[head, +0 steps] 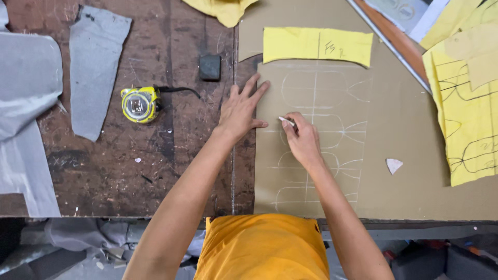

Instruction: The person arranges yellow fabric pattern pieces on a worktable, aligning them with drawn outlines and other pattern pieces. They repeatedly pick up, position, and adjust the pieces, occasionally using a ruler and chalk to mark or verify alignment. The workspace contains scattered pattern pieces, newspapers, and tools.

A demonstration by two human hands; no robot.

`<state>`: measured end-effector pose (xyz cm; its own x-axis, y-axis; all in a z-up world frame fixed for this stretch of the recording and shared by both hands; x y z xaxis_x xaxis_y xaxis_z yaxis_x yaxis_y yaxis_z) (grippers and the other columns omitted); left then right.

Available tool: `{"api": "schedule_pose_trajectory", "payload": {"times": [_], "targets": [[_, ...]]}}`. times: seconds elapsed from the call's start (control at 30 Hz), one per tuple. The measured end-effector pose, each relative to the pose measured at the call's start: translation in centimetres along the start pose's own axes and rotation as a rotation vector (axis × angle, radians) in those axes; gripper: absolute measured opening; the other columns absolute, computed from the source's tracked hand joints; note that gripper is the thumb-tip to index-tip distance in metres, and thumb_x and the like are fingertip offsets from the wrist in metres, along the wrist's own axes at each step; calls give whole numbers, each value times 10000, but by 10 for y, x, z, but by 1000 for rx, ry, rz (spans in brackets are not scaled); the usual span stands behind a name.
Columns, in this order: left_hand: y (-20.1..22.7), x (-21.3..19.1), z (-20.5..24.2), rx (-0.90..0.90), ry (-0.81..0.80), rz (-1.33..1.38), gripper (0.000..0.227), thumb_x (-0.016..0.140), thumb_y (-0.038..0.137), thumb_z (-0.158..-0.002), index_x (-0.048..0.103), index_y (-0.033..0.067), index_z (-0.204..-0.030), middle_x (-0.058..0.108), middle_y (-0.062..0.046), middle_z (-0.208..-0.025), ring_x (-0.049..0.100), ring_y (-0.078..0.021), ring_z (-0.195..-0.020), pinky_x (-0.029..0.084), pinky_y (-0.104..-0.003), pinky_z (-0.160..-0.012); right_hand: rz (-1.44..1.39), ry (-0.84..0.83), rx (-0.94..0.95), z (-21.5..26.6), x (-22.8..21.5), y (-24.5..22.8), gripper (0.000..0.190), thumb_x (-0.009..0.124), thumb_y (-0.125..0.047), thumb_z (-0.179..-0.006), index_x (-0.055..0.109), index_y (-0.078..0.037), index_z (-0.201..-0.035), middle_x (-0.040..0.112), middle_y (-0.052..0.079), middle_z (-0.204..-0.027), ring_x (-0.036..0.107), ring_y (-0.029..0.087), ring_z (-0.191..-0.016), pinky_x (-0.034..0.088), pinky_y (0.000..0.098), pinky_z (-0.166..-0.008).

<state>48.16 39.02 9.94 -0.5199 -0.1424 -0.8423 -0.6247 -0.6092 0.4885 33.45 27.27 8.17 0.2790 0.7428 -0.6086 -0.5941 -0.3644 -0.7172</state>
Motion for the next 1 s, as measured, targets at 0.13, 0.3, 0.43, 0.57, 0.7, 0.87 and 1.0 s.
{"api": "schedule_pose_trajectory", "payload": {"times": [0.13,0.3,0.43,0.57,0.7,0.87,1.0], "targets": [[3,-2,-7,20,-34,-45,1214,991,343,-509,368,249,-1547,262,26,-1628,501,-356,-1162,550,-440,-927,-25,48,-184,-13,2,-22,185,649,-135,-981,667,-58,-1148,728,148,-935,682,305,-742,520,404,-677],[2,4,-3,37,-84,-138,1285,994,376,-502,308,217,-1578,194,56,-1657,493,-349,-1207,556,-459,-905,43,65,-345,-13,17,-37,175,646,-102,-985,676,-47,-1148,744,163,-1040,718,366,-907,553,444,-777],[-2,10,-7,31,-103,-156,1288,992,392,-505,299,218,-1577,180,48,-1659,488,-358,-1222,563,-460,-890,92,108,-413,-15,21,-40,172,660,-77,-970,694,-49,-1137,742,161,-1049,719,364,-910,558,446,-784],[-4,13,-9,33,-102,-180,1288,988,406,-508,301,216,-1580,173,44,-1663,489,-370,-1223,577,-455,-854,136,146,-507,-20,23,-48,169,671,-57,-966,698,-43,-1132,736,157,-1048,716,361,-907,559,447,-780],[-5,16,-9,48,-91,-193,1305,989,422,-492,303,206,-1580,177,32,-1659,491,-371,-1221,579,-450,-854,247,129,-539,-17,26,-52,140,692,-63,-974,708,-44,-1112,729,148,-985,707,360,-856,540,462,-730],[-5,15,-13,46,-95,-184,1329,990,402,-476,291,213,-1590,167,42,-1664,493,-349,-1212,579,-444,-856,243,104,-583,4,23,-57,115,679,-83,-972,707,-63,-1081,728,131,-996,705,343,-840,550,446,-722],[-7,21,-11,36,-148,-207,1317,985,440,-507,268,207,-1587,145,30,-1661,467,-374,-1237,585,-447,-826,258,130,-577,-8,22,-56,107,681,-107,-1003,703,-59,-1096,727,118,-997,705,345,-853,537,456,-714]]}}
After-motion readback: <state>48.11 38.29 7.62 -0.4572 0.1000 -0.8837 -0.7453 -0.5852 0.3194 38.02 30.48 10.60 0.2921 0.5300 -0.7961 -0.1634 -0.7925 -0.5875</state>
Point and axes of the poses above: each hand's wrist, its own z-axis away from the middle knuckle, its own x-axis out of the palm, y = z × x, the point moved 8 cm from there along -z, towards the middle knuckle
